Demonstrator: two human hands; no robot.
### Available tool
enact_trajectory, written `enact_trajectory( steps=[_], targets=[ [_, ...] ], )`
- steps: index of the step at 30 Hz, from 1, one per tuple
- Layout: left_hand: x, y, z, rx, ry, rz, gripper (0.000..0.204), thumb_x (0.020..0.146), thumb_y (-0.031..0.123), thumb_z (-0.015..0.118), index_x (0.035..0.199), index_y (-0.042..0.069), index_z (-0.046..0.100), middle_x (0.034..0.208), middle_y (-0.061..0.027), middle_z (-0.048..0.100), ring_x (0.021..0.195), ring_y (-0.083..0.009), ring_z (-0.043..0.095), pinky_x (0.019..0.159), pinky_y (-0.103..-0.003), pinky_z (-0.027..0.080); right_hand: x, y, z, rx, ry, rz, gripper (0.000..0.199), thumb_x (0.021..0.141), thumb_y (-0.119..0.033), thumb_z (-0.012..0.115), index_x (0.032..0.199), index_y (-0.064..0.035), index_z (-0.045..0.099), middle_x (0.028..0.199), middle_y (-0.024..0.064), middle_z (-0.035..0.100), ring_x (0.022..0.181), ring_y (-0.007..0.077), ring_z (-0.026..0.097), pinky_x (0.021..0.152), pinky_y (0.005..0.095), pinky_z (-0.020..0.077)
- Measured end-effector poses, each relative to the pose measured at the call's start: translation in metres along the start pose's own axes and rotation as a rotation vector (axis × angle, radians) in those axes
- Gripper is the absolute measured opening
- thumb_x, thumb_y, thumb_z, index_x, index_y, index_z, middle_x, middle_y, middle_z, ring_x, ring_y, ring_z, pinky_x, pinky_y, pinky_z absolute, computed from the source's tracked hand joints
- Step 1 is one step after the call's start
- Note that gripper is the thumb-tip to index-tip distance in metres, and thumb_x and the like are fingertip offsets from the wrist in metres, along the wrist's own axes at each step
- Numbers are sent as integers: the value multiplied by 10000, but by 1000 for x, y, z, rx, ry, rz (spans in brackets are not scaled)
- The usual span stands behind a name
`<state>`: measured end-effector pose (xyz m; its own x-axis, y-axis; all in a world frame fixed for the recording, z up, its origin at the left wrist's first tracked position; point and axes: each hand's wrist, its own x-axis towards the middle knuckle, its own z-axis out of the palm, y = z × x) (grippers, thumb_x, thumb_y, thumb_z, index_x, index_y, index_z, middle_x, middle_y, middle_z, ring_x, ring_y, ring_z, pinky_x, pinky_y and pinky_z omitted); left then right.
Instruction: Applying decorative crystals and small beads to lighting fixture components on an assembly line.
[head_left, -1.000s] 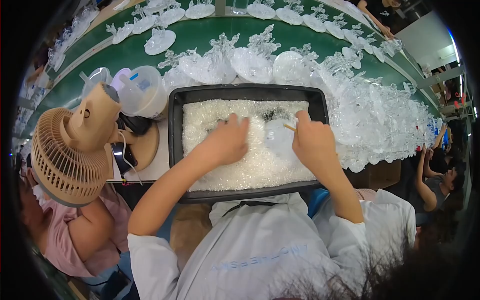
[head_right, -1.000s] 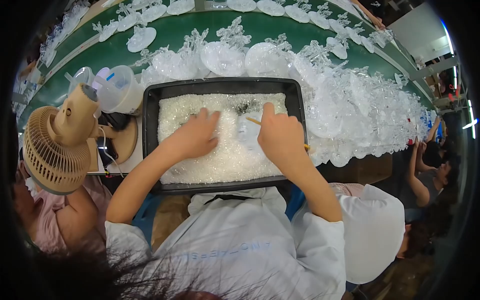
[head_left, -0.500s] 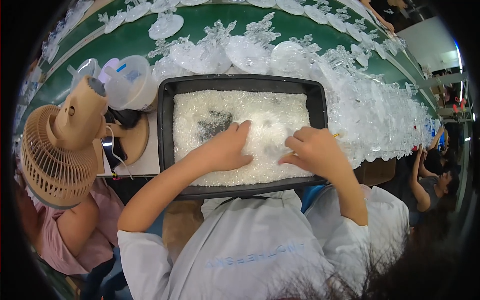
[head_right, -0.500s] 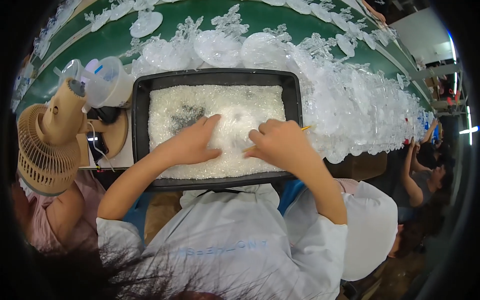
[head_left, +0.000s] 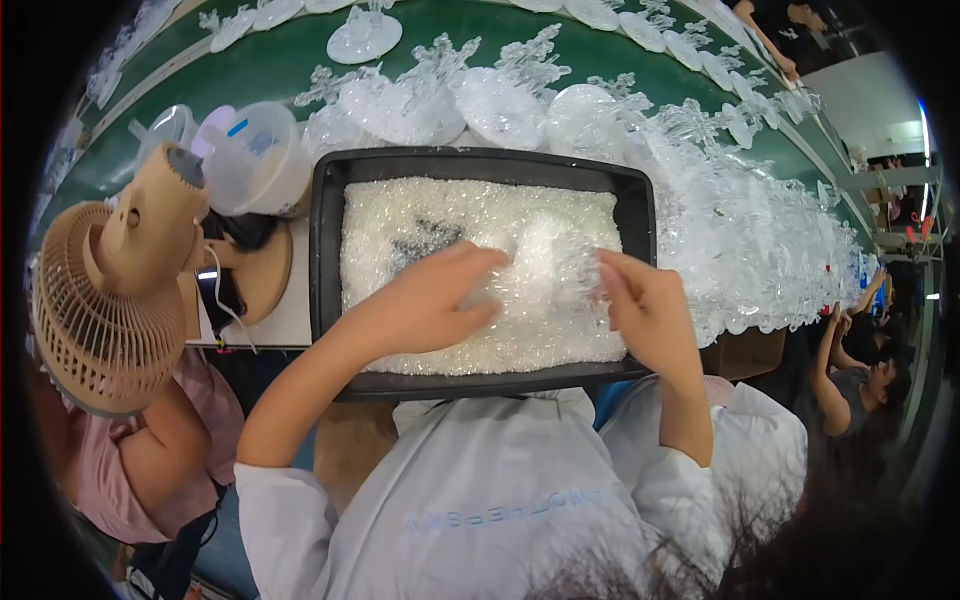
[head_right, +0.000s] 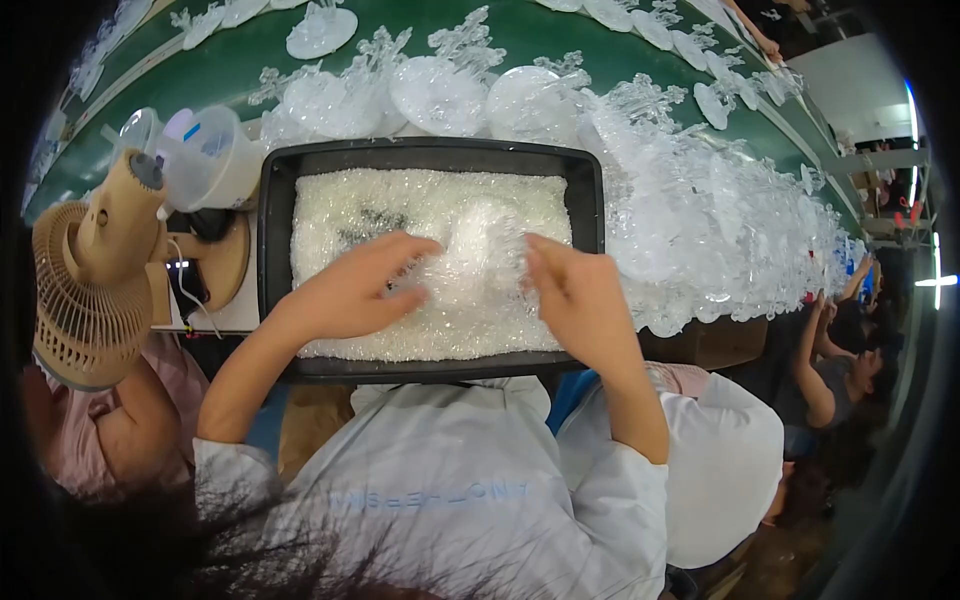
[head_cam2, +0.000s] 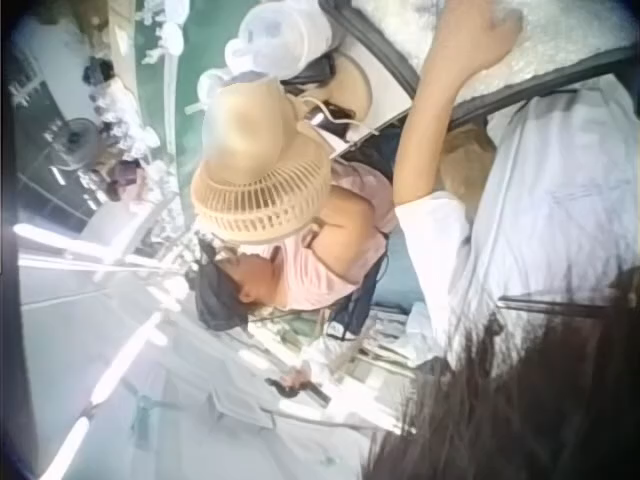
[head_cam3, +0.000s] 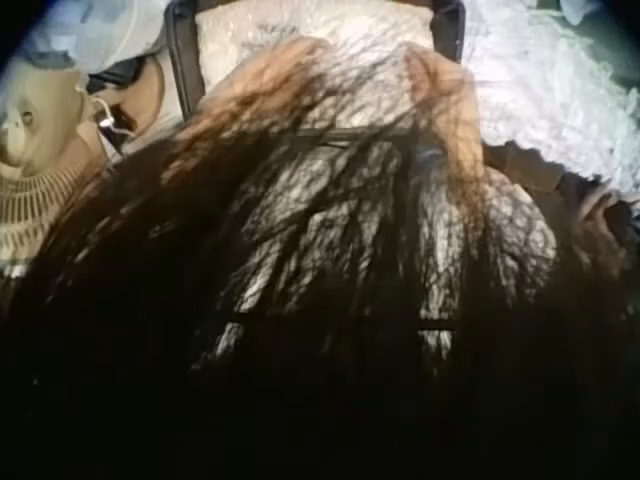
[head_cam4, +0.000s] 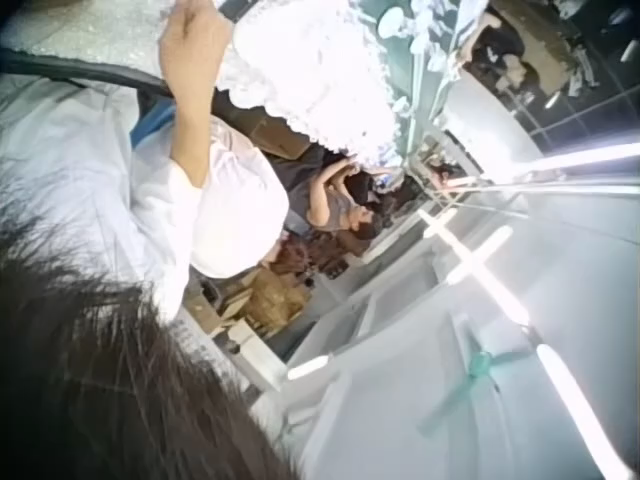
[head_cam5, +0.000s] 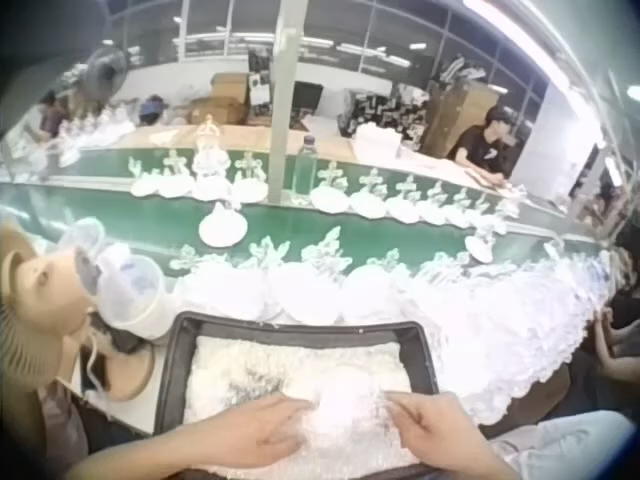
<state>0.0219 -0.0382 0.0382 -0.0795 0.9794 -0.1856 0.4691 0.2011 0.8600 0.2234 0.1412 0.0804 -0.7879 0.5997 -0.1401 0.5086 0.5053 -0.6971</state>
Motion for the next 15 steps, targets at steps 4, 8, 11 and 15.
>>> enact_trajectory(
  steps=[4,8,11,15],
  targets=[
    [-14,11,-19,-22,254,-16,495,936,147,607,1388,9,459,1312,-174,538,1157,-299,567,972,-370,468,-2,14,-20,507,40,206,295,1006,-139,553,1224,42,634,804,84,721,512,46,495,455,198,369],
    [-4,30,0,-127,197,-26,606,986,243,549,1474,-38,325,1472,-272,408,1362,-373,427,1108,-386,352,-2,29,-12,914,-66,291,338,1013,-156,547,1283,46,568,882,150,728,532,47,465,464,182,350],
    [-1,38,19,-422,34,-12,708,1025,230,458,1526,-97,78,1581,-292,188,1486,-351,198,1198,-372,170,-1,37,2,1142,-82,399,376,1013,-179,553,1307,55,530,948,188,720,549,39,438,451,162,318],
    [-6,30,21,-392,355,94,642,1029,197,421,1520,-98,130,1577,-291,204,1488,-367,194,1202,-389,148,-2,40,10,1271,-37,497,385,1005,-178,562,1304,60,514,993,213,697,549,11,394,425,135,272]
  ],
)
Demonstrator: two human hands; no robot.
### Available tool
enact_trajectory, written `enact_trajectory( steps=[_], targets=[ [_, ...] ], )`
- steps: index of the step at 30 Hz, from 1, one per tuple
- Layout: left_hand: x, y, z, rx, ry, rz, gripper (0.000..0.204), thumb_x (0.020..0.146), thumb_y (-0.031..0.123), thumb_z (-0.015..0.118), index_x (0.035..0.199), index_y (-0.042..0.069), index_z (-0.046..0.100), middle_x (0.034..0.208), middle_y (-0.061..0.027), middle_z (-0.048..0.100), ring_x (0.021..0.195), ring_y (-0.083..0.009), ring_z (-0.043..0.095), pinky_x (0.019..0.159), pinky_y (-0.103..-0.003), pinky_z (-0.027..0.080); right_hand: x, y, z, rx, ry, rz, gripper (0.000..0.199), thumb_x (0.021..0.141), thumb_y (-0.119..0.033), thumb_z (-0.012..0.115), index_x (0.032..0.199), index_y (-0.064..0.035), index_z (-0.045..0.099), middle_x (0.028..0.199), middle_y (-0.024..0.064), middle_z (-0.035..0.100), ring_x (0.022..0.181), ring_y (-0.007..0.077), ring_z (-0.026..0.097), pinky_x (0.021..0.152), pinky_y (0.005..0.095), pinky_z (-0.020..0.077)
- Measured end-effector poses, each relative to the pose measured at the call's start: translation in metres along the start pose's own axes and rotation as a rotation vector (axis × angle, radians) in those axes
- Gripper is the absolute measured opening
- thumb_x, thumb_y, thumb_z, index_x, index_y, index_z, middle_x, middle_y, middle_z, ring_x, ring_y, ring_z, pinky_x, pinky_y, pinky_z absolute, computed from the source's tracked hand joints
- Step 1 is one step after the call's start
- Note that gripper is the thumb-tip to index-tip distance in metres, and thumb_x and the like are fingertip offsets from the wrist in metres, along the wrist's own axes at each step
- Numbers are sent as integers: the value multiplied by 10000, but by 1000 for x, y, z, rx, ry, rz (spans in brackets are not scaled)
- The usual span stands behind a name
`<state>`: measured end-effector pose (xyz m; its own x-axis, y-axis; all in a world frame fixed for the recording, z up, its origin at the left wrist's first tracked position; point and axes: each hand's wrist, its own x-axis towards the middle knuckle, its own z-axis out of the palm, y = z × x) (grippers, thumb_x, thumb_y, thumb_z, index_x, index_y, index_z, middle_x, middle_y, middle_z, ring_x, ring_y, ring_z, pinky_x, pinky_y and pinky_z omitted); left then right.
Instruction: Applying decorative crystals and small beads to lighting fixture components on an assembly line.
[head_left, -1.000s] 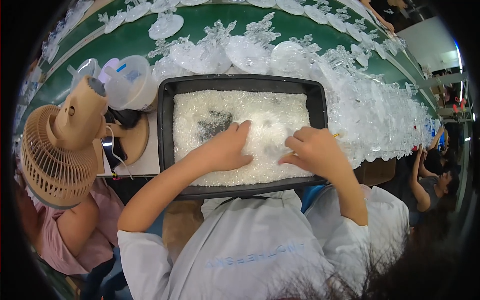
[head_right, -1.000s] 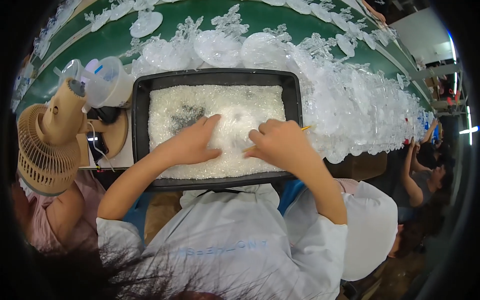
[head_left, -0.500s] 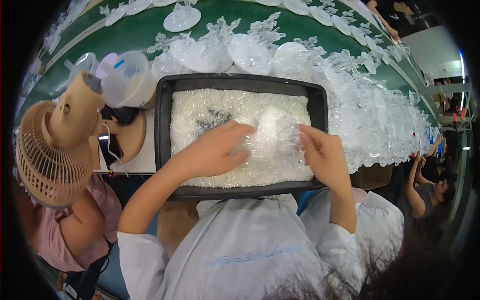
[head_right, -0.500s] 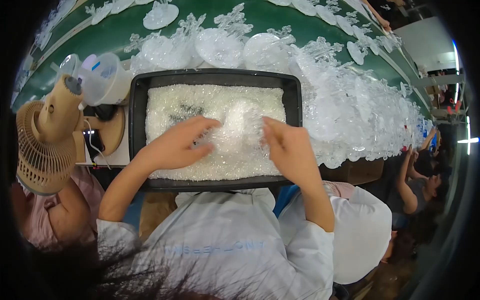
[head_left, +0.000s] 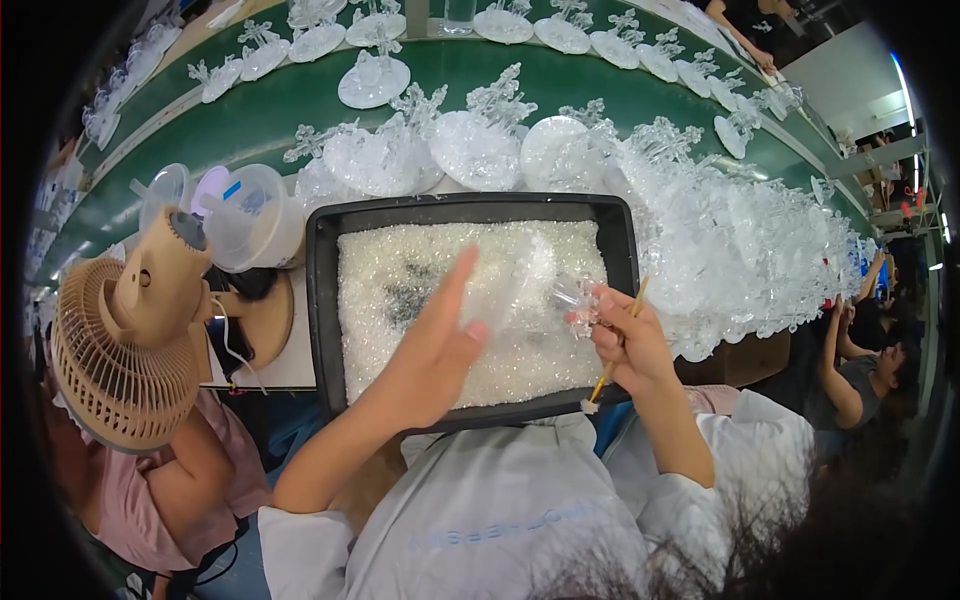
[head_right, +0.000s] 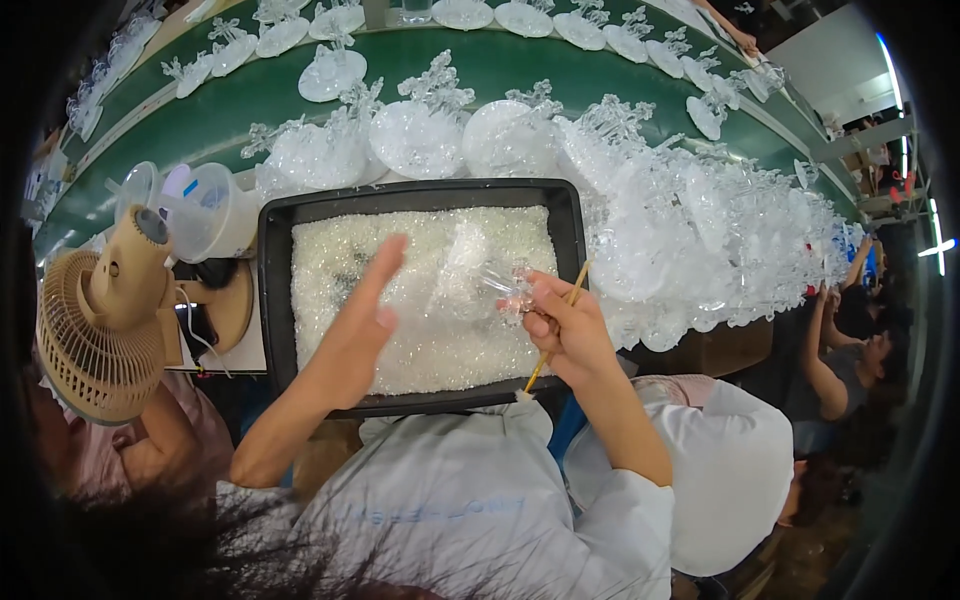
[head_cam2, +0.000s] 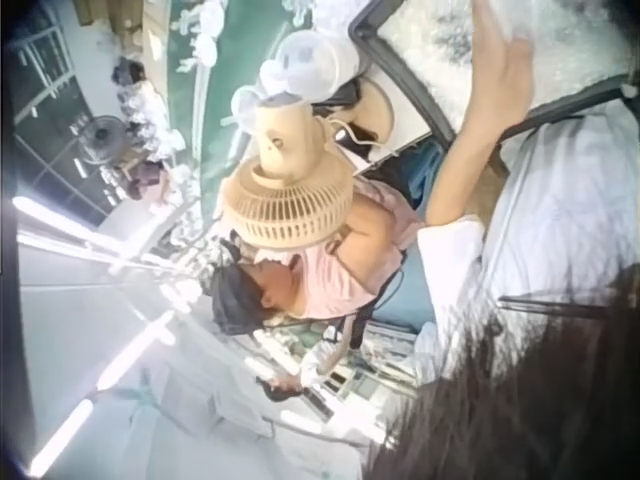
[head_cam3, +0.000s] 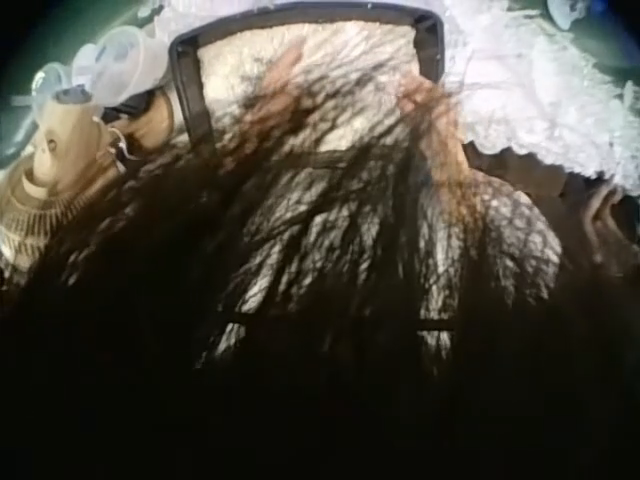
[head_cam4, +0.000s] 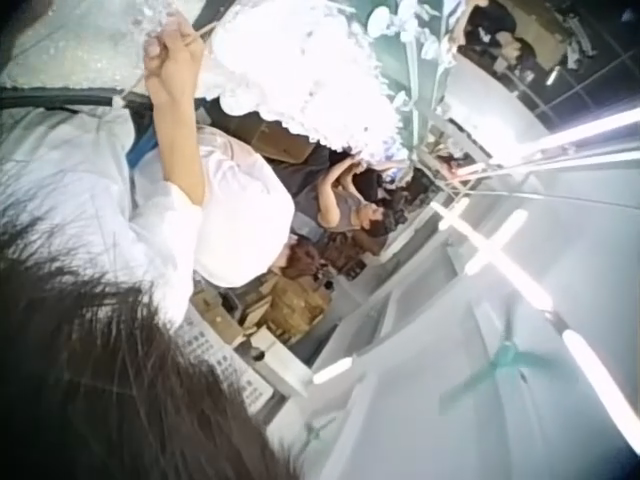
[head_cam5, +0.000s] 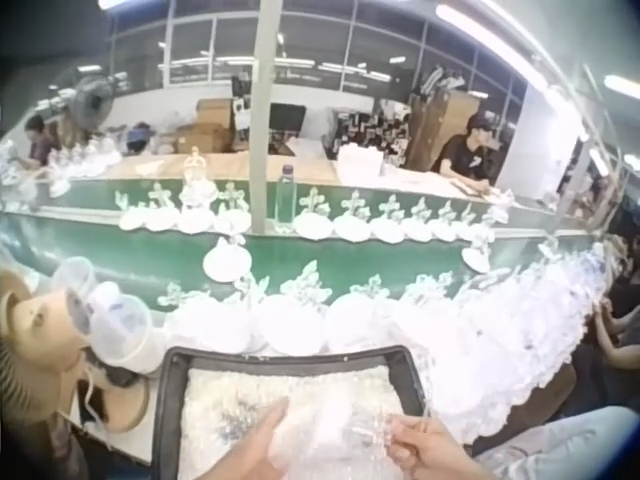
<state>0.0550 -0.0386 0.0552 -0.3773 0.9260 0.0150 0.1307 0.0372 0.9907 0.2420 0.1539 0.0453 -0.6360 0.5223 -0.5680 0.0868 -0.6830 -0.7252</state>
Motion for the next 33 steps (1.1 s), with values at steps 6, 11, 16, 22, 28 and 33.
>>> enact_trajectory(
  steps=[6,11,16,22,28,33],
  targets=[
    [0,-12,2,207,-43,135,633,1006,216,451,1506,-92,216,1575,-288,220,1476,-403,213,1206,-415,147,-1,6,6,51,-2,84,326,1012,-187,539,1252,34,541,951,188,689,520,13,401,408,132,287],
    [-6,-14,-6,144,153,209,739,1018,458,366,1511,-78,242,1589,-252,226,1495,-379,178,1207,-427,128,5,15,4,57,-45,93,226,1002,-223,548,1097,-27,608,647,-59,516,425,-28,324,338,143,226],
    [-9,-6,-8,360,-2,254,796,1002,517,355,1543,-39,179,1588,-242,236,1488,-395,184,1197,-486,122,15,29,-12,35,44,-1,169,979,-157,580,1087,-29,594,762,47,636,460,3,419,341,140,279],
    [-21,0,-16,411,-19,359,875,988,587,302,1556,-38,73,1624,-235,100,1510,-384,97,1199,-497,64,29,31,-23,-100,-21,130,192,972,-196,589,1098,-55,624,810,-3,623,588,86,533,458,210,381],
    [-22,3,-20,305,-63,284,952,970,666,256,1540,-74,68,1620,-267,36,1514,-369,60,1209,-496,56,22,20,-12,24,-152,48,89,963,-130,617,1024,-65,609,688,-49,469,516,59,394,439,196,328],
    [-28,8,-16,384,-44,301,807,959,374,477,1548,-46,119,1626,-229,112,1516,-355,100,1219,-472,42,0,17,11,-80,-219,-177,139,971,-144,591,1009,-14,624,713,16,593,477,51,438,411,197,336]
  ],
)
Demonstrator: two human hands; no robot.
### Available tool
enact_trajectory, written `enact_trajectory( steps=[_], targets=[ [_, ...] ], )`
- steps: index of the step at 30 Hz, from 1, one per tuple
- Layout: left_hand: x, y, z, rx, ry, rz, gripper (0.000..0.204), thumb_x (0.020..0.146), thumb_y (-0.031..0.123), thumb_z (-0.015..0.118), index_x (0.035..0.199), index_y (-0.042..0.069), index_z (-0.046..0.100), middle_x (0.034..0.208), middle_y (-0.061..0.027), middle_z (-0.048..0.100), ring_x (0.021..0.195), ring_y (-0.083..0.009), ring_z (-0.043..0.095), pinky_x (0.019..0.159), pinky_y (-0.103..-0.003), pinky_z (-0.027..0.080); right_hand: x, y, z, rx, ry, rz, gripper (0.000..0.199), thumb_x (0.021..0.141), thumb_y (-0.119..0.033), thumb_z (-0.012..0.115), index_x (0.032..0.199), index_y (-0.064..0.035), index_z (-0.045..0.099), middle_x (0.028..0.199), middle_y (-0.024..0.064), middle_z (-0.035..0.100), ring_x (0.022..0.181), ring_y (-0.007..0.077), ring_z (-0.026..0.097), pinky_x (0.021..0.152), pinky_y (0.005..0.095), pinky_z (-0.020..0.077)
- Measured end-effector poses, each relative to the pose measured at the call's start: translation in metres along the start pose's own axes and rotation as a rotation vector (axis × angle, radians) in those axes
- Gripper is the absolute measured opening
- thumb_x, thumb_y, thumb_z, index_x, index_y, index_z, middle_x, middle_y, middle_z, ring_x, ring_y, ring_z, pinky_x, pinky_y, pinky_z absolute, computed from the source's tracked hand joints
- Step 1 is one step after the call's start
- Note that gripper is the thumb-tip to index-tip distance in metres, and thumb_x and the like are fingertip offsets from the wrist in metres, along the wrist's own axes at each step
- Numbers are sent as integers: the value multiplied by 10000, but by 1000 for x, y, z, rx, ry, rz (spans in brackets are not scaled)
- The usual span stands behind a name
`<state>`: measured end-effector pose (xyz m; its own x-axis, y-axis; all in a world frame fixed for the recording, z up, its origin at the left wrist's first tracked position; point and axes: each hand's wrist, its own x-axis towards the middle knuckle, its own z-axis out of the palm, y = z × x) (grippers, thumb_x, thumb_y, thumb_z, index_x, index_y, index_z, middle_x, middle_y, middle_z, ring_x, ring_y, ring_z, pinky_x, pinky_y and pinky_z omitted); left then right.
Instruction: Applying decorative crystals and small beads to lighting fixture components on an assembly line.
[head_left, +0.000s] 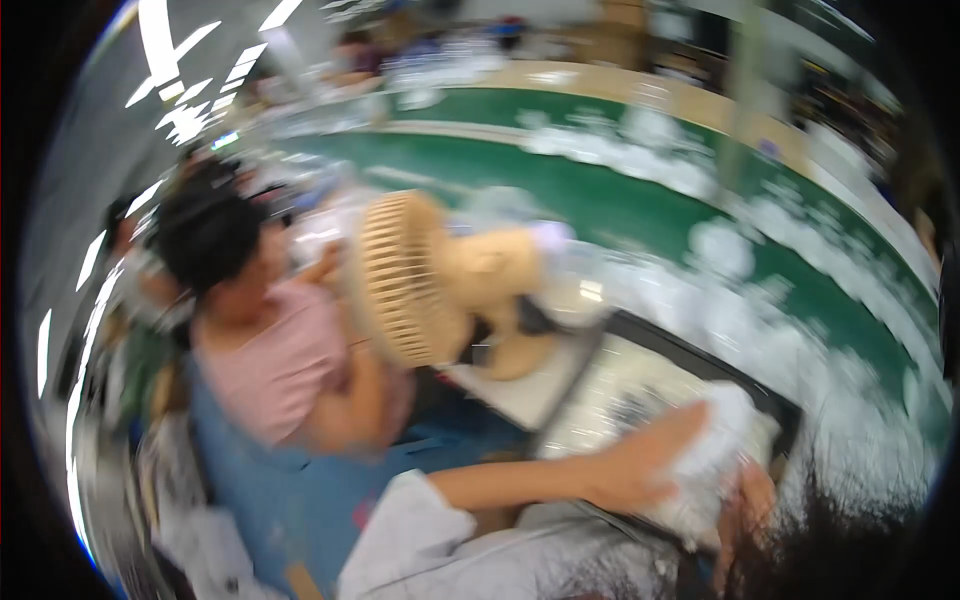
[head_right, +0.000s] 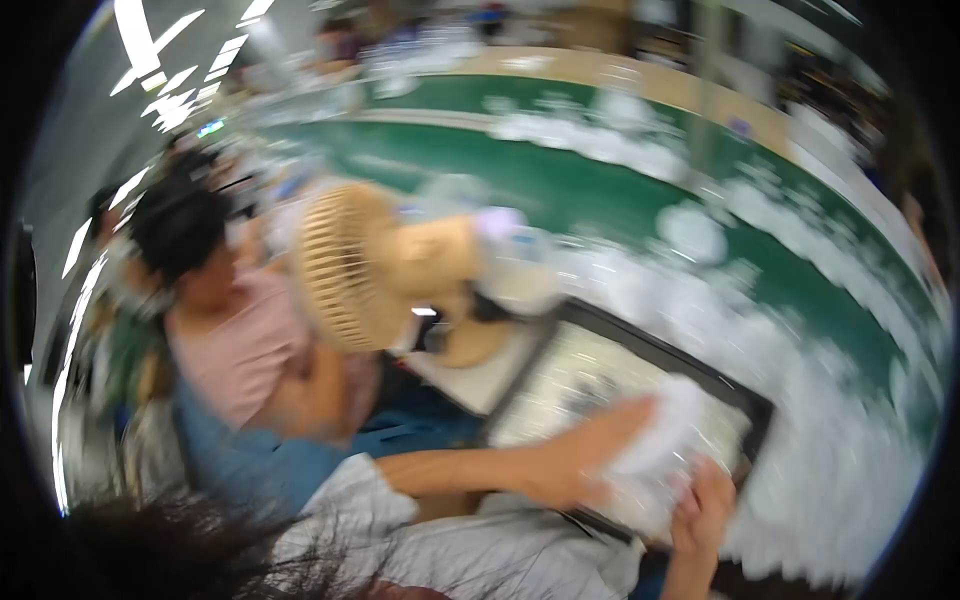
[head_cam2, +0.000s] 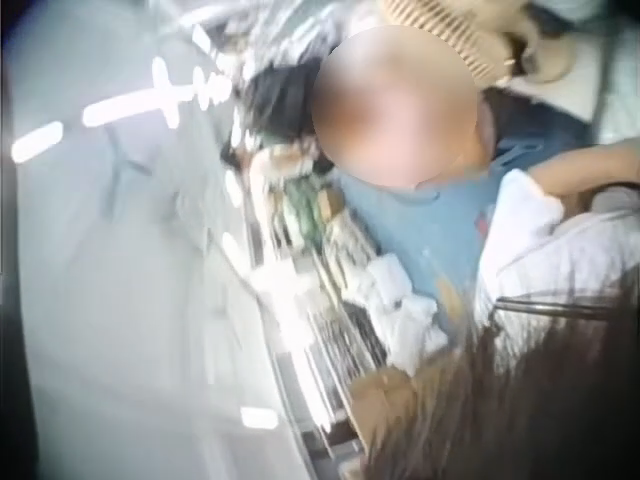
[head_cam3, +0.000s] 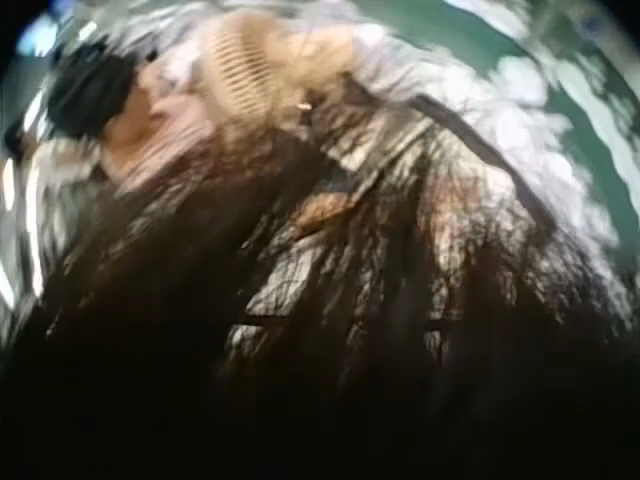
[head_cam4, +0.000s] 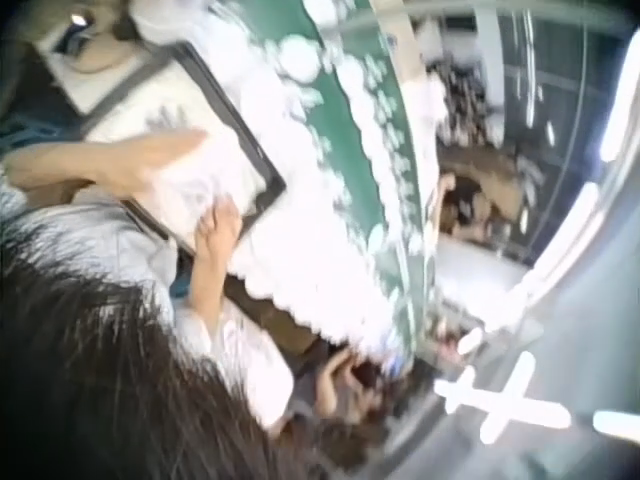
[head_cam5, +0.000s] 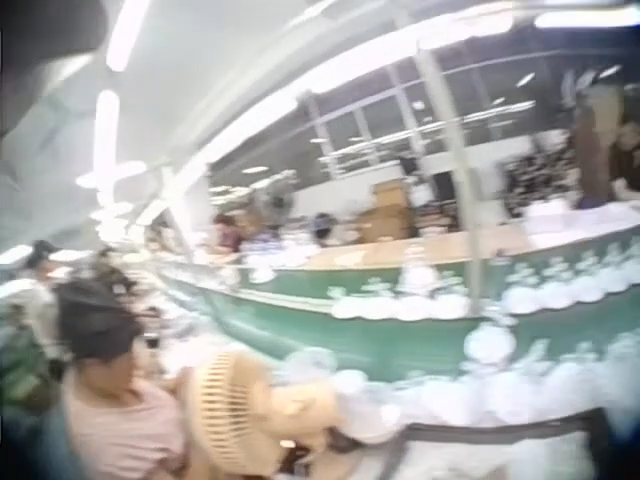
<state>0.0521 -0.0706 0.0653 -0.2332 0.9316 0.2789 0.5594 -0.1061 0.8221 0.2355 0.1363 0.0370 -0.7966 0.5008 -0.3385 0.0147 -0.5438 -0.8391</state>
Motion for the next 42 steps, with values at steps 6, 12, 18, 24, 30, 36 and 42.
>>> enact_trajectory(
  steps=[6,12,18,24,30,36,42],
  targets=[
    [26,-1,-10,47,31,64,649,931,310,495,1456,-51,378,1493,-258,405,1373,-427,410,1155,-477,303,-3,-34,19,60,13,50,221,1007,-205,552,969,5,612,710,91,659,433,32,411,369,187,275],
    [49,12,-32,76,329,206,472,975,266,451,1285,-77,549,1194,-221,661,1106,-354,648,969,-395,482,-11,-142,26,-272,51,-331,236,991,-210,578,925,11,628,667,57,640,392,25,364,400,184,292],
    [58,-5,-5,32,81,-48,174,931,77,558,1079,16,627,846,-128,703,802,-287,706,725,-358,537,91,-292,16,-812,-11,-520,276,991,-231,554,887,2,658,663,1,622,457,7,405,410,186,271],
    [60,-38,3,346,-220,-51,179,945,212,557,896,43,587,710,-169,618,692,-383,629,642,-478,496,280,-305,-15,-1795,190,-147,224,844,-140,635,687,12,683,647,93,671,509,166,611,435,309,451],
    [60,-62,7,331,-229,-18,229,939,246,545,854,38,591,797,-157,635,750,-384,644,677,-497,511,397,-262,-63,-2216,170,314,201,765,-193,728,824,-2,747,851,138,747,745,247,731,647,405,577],
    [59,-73,5,286,-179,34,182,910,216,568,852,46,597,827,-138,631,752,-371,642,665,-487,510,430,-245,-14,-1830,118,-545,300,718,-234,700,913,-7,735,912,233,720,760,343,712,677,405,569],
    [57,-77,3,327,-312,-63,141,866,171,579,897,37,611,895,-141,635,868,-359,641,722,-474,512,461,-207,-8,-2140,23,-502,304,691,-220,758,883,4,687,906,250,695,842,409,684,757,451,560]
  ],
)
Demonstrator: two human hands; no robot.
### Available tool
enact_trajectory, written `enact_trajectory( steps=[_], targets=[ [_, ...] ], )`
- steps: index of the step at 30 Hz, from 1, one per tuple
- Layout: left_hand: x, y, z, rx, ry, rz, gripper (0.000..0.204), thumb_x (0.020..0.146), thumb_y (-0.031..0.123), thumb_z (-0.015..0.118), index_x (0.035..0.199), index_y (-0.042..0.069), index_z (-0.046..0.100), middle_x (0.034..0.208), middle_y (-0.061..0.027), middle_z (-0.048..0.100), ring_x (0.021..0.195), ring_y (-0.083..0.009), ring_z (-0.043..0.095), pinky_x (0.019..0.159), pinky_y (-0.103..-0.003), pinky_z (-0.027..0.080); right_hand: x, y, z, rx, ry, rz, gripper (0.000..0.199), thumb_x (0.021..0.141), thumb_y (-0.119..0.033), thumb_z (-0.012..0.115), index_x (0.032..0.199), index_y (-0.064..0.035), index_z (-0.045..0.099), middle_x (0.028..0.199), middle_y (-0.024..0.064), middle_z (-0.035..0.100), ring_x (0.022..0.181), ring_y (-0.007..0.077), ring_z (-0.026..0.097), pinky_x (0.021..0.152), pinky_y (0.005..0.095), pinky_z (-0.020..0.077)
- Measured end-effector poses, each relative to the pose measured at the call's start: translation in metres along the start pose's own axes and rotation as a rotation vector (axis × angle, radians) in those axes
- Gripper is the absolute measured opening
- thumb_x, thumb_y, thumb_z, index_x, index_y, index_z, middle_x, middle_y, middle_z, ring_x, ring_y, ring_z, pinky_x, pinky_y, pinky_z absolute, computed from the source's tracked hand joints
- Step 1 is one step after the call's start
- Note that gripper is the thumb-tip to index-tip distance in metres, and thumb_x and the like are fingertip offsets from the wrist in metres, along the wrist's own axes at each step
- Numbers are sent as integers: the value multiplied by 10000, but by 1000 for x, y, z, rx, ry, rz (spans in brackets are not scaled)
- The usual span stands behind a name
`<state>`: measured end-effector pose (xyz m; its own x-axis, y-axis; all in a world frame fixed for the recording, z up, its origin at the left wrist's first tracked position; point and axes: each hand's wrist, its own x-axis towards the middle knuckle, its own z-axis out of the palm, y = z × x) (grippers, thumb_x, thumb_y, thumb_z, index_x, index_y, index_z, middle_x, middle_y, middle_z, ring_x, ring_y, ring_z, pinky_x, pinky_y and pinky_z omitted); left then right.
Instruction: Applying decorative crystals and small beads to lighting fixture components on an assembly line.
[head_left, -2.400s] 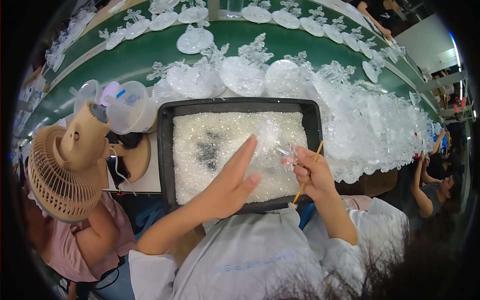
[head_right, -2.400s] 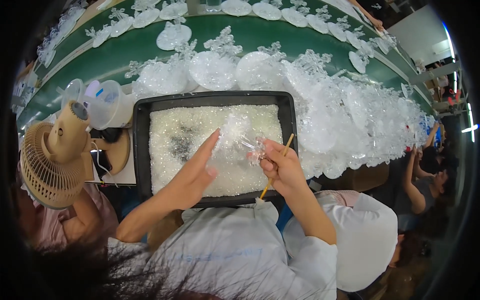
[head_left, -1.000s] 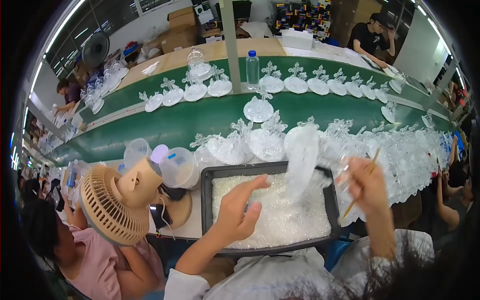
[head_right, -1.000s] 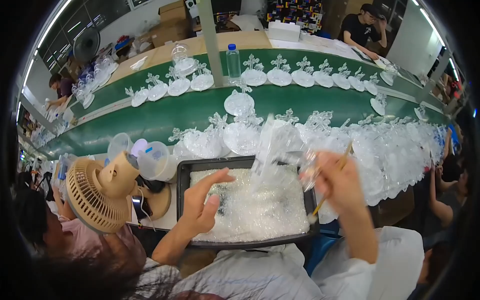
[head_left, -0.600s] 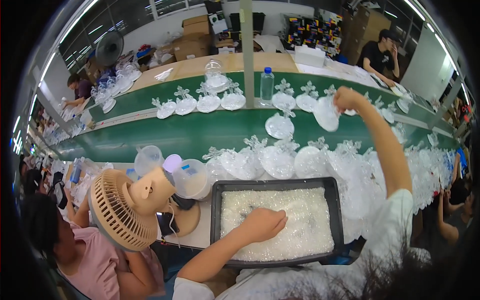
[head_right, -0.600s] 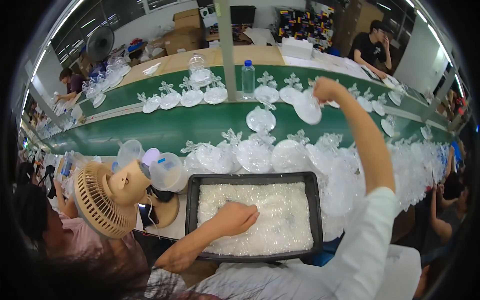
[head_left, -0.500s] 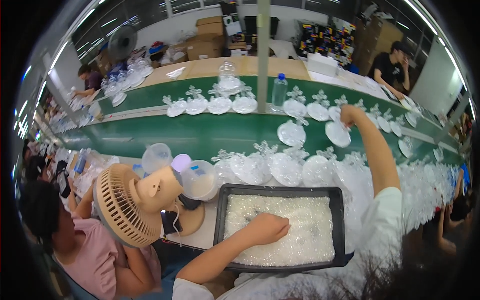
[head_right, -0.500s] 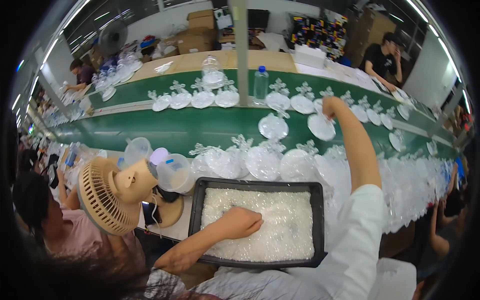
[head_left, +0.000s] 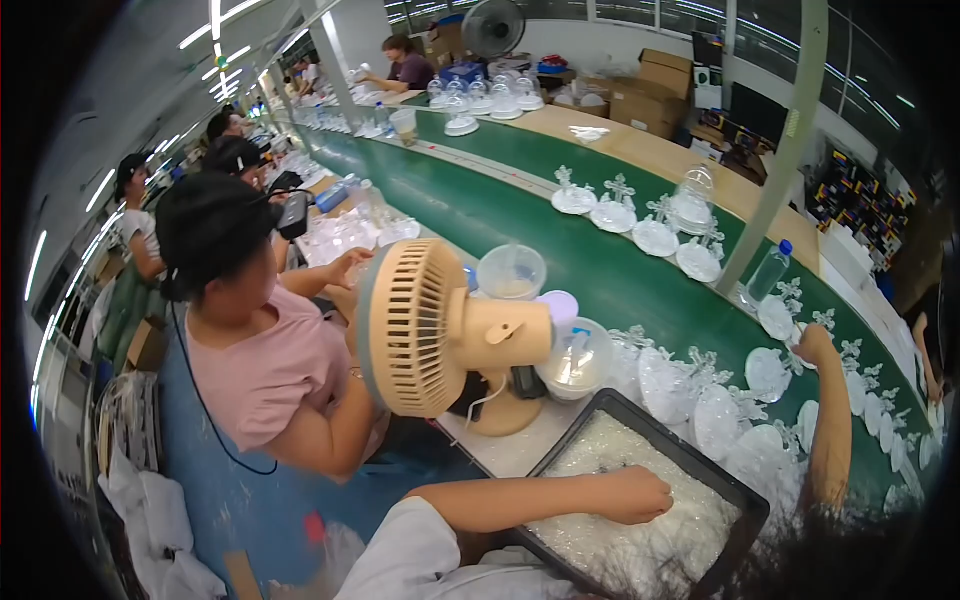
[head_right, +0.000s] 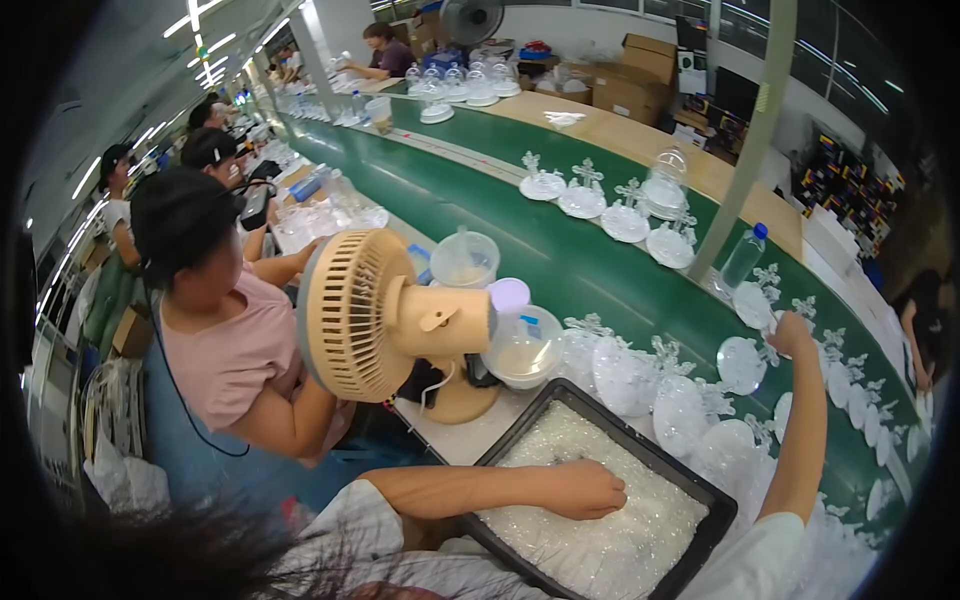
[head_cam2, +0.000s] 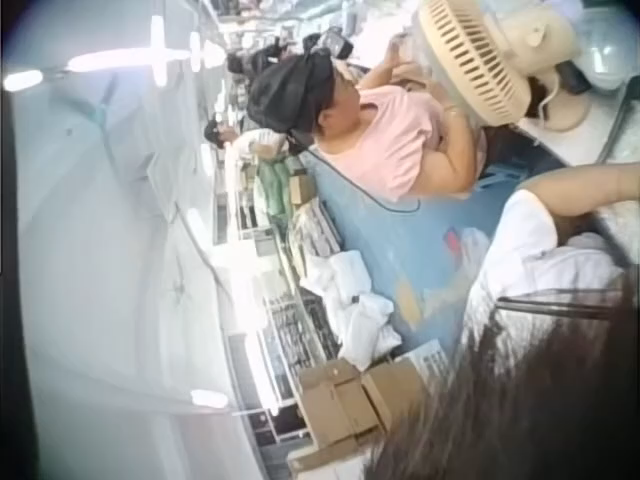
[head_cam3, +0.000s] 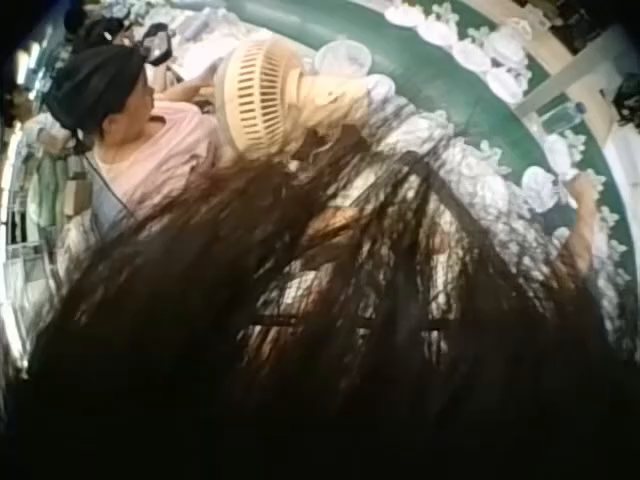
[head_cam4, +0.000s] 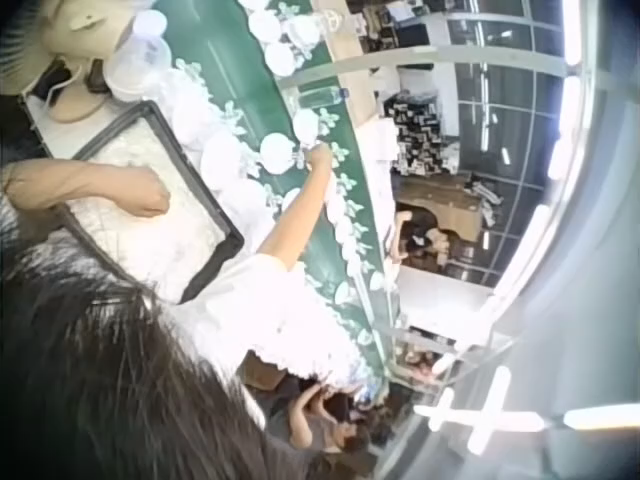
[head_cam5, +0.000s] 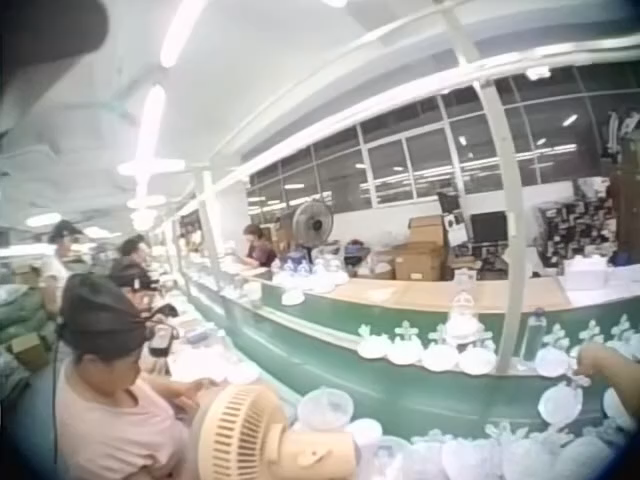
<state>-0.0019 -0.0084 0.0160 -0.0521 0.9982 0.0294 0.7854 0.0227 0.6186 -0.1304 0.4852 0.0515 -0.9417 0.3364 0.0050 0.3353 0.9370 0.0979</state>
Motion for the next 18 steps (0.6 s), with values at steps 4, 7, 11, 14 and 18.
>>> enact_trajectory(
  steps=[4,7,11,14,18],
  targets=[
    [10,14,14,54,169,56,202,833,201,611,968,52,592,1071,-155,583,1032,-344,569,811,-471,473,6,23,32,-106,153,-113,256,755,-140,711,948,15,646,1023,265,654,993,433,634,853,470,529],
    [35,32,34,211,50,43,400,793,289,662,1112,63,579,1192,-171,531,1110,-357,518,870,-512,441,-7,32,5,-53,390,-97,153,824,-90,628,942,2,595,988,256,622,981,446,607,841,489,510],
    [72,33,56,355,24,205,799,715,473,720,1386,96,506,1438,-217,418,1333,-410,398,1036,-578,357,-70,17,-96,-128,606,-182,45,878,-29,524,867,12,541,900,262,588,875,464,576,740,527,443],
    [77,27,62,390,-142,113,917,691,532,732,1459,127,439,1518,-236,339,1413,-420,317,1089,-569,319,-159,-13,-159,-76,932,-195,160,915,-88,570,830,43,534,820,259,563,863,452,570,732,497,430],
    [55,30,50,337,-311,81,666,702,445,718,1286,140,619,1367,-158,495,1277,-378,465,1013,-536,401,-287,-79,-190,82,729,-30,85,927,-43,571,932,38,599,875,236,616,843,407,598,742,437,463]
  ],
)
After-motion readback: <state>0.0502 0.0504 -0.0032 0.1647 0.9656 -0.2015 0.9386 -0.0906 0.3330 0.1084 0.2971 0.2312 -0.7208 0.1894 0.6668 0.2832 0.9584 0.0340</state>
